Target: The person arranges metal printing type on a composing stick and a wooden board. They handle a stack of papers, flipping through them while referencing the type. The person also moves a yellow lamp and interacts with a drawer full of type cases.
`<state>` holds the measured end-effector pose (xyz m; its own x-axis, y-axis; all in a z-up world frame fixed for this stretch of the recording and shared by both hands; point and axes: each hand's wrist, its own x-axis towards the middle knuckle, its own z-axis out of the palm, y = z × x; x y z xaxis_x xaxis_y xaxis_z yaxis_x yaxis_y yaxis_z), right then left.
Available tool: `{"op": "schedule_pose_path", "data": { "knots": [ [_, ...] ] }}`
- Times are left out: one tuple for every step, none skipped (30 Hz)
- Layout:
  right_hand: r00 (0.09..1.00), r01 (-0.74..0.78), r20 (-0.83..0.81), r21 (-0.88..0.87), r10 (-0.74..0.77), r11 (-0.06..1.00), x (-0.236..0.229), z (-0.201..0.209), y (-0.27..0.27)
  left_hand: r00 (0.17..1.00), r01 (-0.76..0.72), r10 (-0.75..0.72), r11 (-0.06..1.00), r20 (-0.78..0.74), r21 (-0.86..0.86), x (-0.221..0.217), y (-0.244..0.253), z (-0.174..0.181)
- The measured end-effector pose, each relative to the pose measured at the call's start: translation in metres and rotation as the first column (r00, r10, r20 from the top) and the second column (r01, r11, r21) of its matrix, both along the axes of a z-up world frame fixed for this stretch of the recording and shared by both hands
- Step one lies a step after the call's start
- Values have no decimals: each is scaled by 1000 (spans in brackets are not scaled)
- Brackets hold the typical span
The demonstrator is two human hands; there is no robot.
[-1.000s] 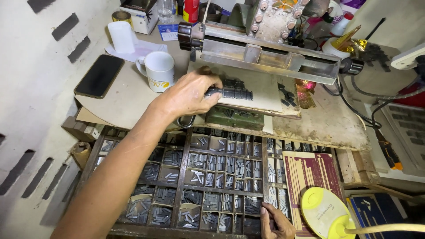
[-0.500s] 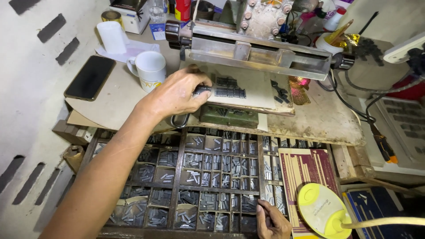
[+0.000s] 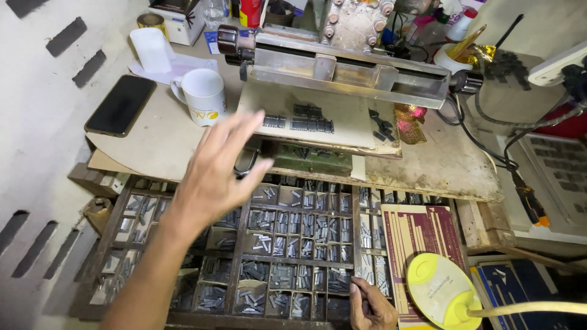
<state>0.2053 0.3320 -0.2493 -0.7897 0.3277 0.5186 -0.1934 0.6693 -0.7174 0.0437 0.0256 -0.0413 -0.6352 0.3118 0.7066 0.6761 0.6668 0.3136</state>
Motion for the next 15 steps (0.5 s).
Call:
{"op": "schedule_pose_path", "data": {
  "knots": [
    [1000,-2,1,1,2,1000,1,3,-2,1000,-2,2,1000,1,1,13,-4,-24],
    [1000,7,9,-15,-7,1000,2,7,-4,999,-30,31,1000,31,-8,25,-7,-48],
    [1000,15,16,-32,-14,999,2,10,-6,996,-60,61,998,60,-19,38,-12,-72],
    [1000,12,16,-31,-12,999,2,9,-5,996,-63,64,998,59,-19,52,-22,-94],
    [999,15,35,-22,-14,1000,3,8,-4,985,-109,117,992,129,-67,67,-32,-117],
    [998,18,55,-12,-17,1000,3,7,-4,965,-153,174,981,195,-118,81,-42,-139],
    [998,18,54,-11,-18,1000,3,8,-4,965,-153,173,981,194,-118,96,-51,-155],
    [997,18,70,0,-18,1000,3,9,-4,942,-227,253,965,223,-133,111,-60,-171],
    [996,19,86,10,-20,1000,4,10,-5,911,-298,328,943,249,-152,125,-70,-187],
    [996,23,86,10,-23,1000,5,12,-5,912,-295,325,943,249,-152,137,-72,-191],
    [995,21,102,1,-21,1000,5,14,-7,855,-417,437,899,280,-130,148,-74,-196],
    [993,19,119,-8,-18,1000,5,16,-8,782,-533,539,839,313,-112,160,-77,-200],
    [993,23,118,-8,-22,1000,4,10,-4,784,-530,536,841,313,-111,164,-73,-196],
    [996,-16,85,37,13,999,3,4,-1,746,-589,572,806,341,-64,169,-70,-192],
    [997,-52,53,86,48,995,2,-2,4,706,-644,602,765,373,-17,173,-65,-189]
  ]
}}
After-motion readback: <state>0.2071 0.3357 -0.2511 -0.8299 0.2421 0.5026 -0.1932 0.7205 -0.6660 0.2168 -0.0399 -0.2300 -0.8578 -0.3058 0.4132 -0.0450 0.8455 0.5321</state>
